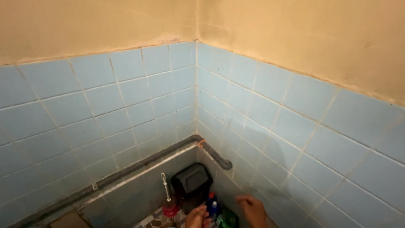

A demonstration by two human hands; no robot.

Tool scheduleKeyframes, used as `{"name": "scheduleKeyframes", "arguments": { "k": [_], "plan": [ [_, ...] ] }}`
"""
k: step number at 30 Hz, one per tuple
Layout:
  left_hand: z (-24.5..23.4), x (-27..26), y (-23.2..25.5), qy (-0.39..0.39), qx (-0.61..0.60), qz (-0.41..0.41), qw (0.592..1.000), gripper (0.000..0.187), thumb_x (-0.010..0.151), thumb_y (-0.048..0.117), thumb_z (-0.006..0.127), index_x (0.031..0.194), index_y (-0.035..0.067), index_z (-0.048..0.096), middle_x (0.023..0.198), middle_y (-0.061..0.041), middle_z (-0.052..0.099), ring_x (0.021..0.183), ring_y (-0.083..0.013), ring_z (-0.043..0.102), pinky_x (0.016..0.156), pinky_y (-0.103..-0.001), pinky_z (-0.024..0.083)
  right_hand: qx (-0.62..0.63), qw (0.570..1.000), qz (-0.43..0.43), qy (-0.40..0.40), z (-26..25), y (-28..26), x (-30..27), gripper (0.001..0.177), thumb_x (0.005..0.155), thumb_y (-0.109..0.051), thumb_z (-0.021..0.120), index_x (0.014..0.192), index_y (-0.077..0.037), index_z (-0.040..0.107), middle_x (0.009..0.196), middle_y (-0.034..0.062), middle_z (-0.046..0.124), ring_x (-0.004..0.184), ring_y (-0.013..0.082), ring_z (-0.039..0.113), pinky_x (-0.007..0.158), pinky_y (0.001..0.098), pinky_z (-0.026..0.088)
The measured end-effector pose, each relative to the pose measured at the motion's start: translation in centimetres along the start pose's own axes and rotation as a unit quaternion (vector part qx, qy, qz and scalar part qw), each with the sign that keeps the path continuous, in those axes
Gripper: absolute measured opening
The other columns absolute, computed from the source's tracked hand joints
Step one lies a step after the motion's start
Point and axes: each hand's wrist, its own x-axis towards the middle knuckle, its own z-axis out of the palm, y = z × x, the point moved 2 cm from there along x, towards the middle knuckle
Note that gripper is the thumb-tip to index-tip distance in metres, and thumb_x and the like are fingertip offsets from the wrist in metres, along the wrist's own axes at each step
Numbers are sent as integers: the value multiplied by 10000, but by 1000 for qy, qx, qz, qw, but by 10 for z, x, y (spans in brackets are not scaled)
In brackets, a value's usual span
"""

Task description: The person is cleaning bathroom fixtures, scooping water to rinse a squat toilet, and rinsing a mesh filter from a container.

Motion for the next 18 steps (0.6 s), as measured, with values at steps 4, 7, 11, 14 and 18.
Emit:
{"name": "scheduleKeyframes", "arguments": {
  "k": [4, 7, 11, 14, 18],
  "plan": [
    [19, 11, 16, 20, 78, 24, 996, 430, 915, 294, 728, 1331, 187, 719, 844, -80, 616, 635, -181, 523, 584, -369, 456, -138, 987, -85, -11, -5, -2, 21, 200, 909, -131, 687, 1007, -26, 825, 1006, 84, 815, 976, 195, 745, 898, 307, 540],
    [54, -26, 66, 17, 154, 43, 987, 470, 954, 360, 692, 1395, 197, 666, 977, -18, 670, 817, -142, 587, 740, -357, 495, -116, 981, -150, -43, -2, -43, 19, 209, 888, -110, 674, 1034, -39, 805, 997, 72, 802, 960, 192, 739, 885, 314, 555],
    [90, -49, 122, 52, 195, 7, 979, 494, 987, 359, 641, 1450, 192, 603, 1066, -31, 657, 960, -178, 621, 895, -383, 511, -101, 979, -167, -58, -13, -74, 40, 234, 883, -79, 652, 1067, -49, 793, 996, 71, 794, 946, 188, 731, 877, 320, 561],
    [105, -51, 145, 14, 174, 56, 983, 497, 996, 328, 618, 1452, 133, 596, 1109, -129, 652, 991, -269, 609, 907, -436, 520, -67, 986, -146, -49, -15, -108, 45, 233, 903, -43, 638, 1085, -30, 782, 1040, 98, 775, 990, 201, 709, 901, 332, 544],
    [110, -1, 154, 41, 188, 85, 978, 469, 1000, 267, 565, 1441, 111, 598, 1322, -89, 687, 1157, -248, 652, 994, -394, 505, -73, 980, -178, -52, -9, -180, 35, 274, 894, 2, 581, 1101, -41, 754, 1128, 82, 756, 1102, 186, 692, 950, 337, 536]
  ]
}}
